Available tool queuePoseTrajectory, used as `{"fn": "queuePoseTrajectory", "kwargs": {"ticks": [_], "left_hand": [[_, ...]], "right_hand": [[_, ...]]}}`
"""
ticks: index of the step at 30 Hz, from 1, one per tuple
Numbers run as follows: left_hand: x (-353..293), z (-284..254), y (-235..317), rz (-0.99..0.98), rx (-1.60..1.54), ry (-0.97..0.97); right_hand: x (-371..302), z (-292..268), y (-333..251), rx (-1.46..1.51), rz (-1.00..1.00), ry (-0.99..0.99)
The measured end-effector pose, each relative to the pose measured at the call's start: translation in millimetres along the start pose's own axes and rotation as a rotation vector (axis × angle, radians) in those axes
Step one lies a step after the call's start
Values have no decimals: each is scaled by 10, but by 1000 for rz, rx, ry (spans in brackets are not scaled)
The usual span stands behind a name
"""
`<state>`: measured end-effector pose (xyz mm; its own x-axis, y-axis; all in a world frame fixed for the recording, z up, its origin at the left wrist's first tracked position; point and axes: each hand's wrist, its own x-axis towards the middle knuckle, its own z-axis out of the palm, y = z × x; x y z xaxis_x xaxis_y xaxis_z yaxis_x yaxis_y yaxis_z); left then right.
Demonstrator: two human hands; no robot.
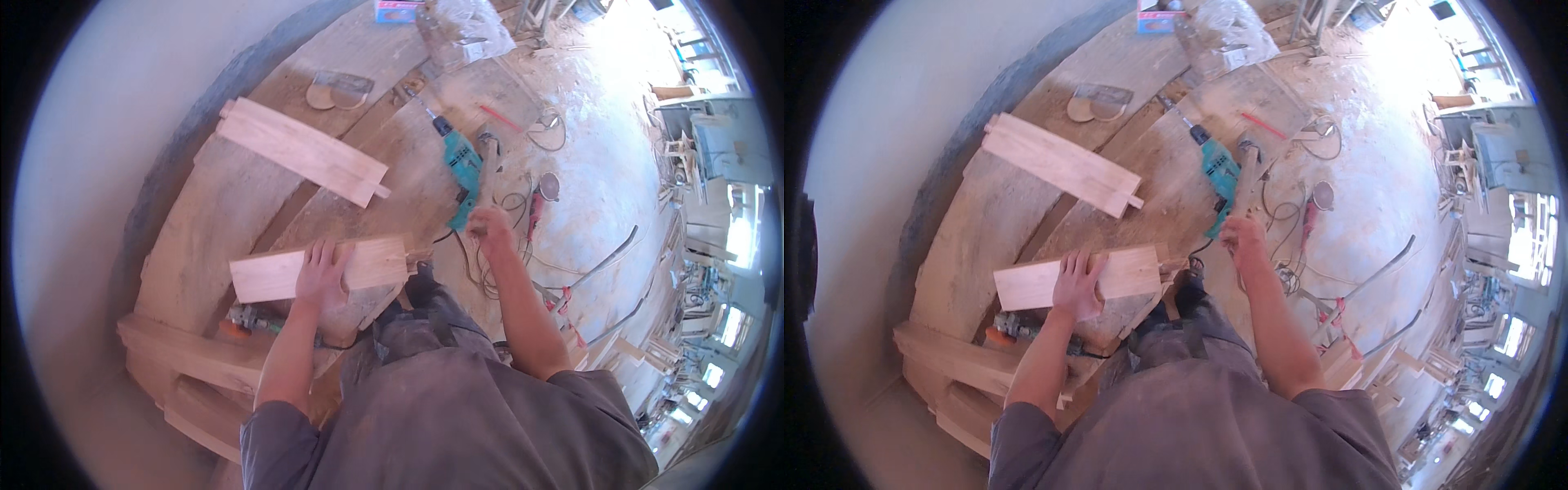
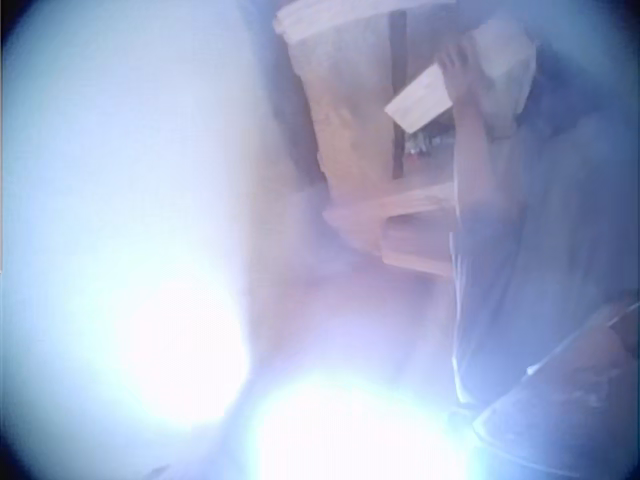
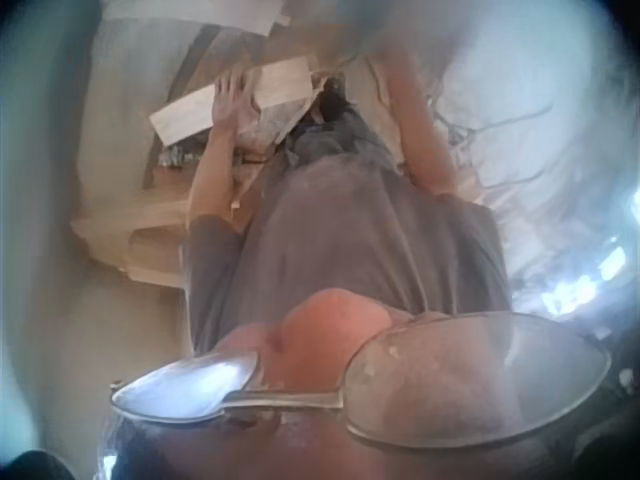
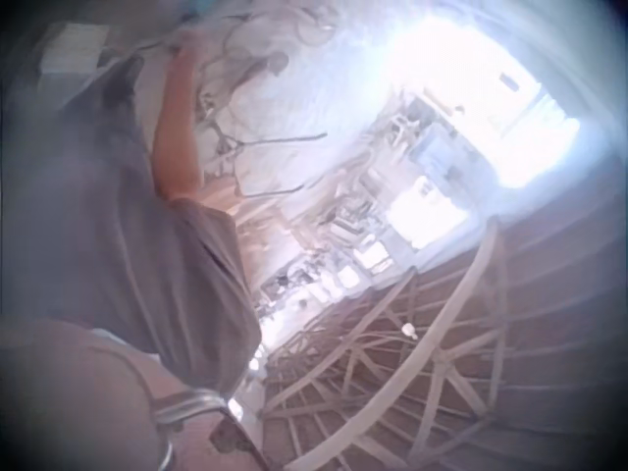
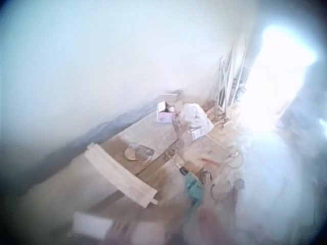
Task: The person aligns wooden pieces, drills holes into them, applies glue, and hammers wooden dowels into the holes to join the pieces together. The person repeats this process for multiple wooden components.
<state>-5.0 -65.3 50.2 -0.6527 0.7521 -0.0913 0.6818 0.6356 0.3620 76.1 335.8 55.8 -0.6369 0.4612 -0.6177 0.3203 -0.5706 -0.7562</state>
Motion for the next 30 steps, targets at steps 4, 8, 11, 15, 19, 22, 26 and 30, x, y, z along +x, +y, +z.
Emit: {"fn": "queuePoseTrajectory", "kwargs": {"ticks": [4,8,11,15,19,22,26,30], "left_hand": [[-6,22,-13,7,-43,36],[-2,-29,21,-12,-30,12],[-2,8,6,-50,-1,-72],[24,112,-83,-68,8,-138],[5,35,-24,-106,28,-114],[11,72,9,-115,26,-73],[-7,113,33,-163,67,-126],[39,105,26,-175,50,-147]], "right_hand": [[-156,-85,-337,-76,-115,120],[-401,12,-530,-120,-140,88],[-7,-228,-644,-219,-172,-61],[950,-441,-818,-216,-182,-409],[1529,34,-1186,-368,-94,-528],[2003,-108,-1281,-533,11,-523],[2416,-495,-1375,-636,121,-471],[2657,-665,-1366,-388,245,-555]]}}
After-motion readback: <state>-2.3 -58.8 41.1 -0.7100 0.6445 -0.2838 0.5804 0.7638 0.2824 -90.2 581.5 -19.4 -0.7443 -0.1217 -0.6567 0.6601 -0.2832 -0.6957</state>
